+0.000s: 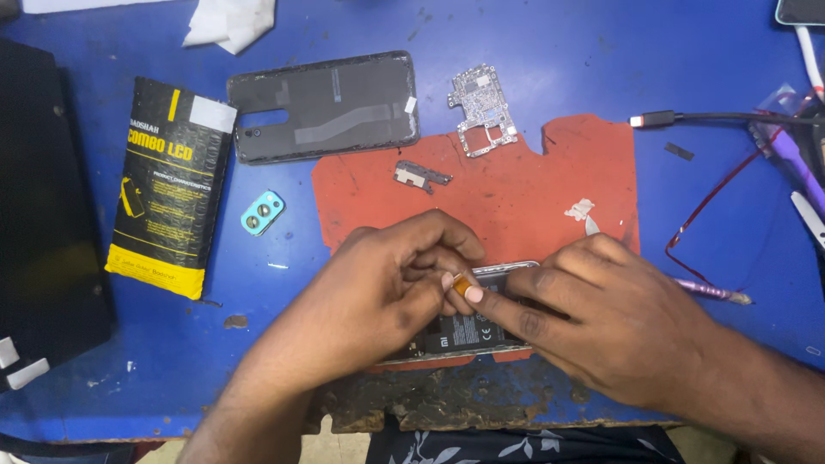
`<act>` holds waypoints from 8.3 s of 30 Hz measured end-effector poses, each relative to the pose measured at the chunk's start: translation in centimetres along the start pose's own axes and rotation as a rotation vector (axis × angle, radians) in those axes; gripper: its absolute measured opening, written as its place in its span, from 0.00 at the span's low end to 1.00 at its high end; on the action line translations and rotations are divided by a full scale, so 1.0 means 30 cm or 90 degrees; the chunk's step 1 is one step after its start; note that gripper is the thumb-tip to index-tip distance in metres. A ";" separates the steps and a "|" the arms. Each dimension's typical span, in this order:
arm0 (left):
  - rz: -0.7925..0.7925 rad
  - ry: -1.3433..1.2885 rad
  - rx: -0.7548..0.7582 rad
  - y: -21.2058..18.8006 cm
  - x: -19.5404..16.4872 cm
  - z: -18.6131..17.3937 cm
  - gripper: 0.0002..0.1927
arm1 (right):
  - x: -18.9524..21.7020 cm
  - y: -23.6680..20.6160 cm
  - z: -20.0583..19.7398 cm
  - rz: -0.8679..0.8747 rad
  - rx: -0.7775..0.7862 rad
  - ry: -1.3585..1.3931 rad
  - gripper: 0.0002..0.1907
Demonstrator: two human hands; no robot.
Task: The person removes the back cover of a smartphone, disconnects internal ribbon cables, and uses a screwdriver to unscrew and remove the camera module. They then reconnect the cables and place the back cover back onto the phone.
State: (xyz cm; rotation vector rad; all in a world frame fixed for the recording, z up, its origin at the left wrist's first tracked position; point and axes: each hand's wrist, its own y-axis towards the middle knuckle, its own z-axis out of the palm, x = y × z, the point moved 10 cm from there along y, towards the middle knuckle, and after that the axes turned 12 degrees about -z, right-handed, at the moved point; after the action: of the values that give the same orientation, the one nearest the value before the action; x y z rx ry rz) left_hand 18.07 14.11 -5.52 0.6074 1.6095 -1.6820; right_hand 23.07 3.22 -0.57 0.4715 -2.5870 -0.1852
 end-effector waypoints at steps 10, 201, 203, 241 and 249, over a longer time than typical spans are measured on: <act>-0.043 0.006 -0.010 0.009 0.026 -0.012 0.18 | 0.003 0.012 -0.010 -0.005 -0.001 -0.002 0.30; 0.429 0.655 -0.174 -0.163 -0.155 0.097 0.23 | 0.000 -0.048 -0.042 -0.002 0.043 -0.068 0.17; 0.424 0.636 -0.160 -0.158 -0.153 0.108 0.23 | 0.000 -0.044 -0.051 0.004 0.034 -0.071 0.16; 0.289 0.561 -0.239 -0.089 -0.112 0.194 0.23 | -0.101 -0.105 -0.237 0.188 -0.151 -0.117 0.14; 0.399 0.734 -0.228 -0.135 -0.133 0.257 0.19 | -0.153 -0.332 -0.301 0.297 -0.213 -0.192 0.09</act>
State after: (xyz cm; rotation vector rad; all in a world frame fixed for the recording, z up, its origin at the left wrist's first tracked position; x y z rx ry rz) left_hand 18.58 7.07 0.94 1.8476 2.0312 -0.4948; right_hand 34.24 -4.77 3.01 -0.3033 -2.7921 -0.5451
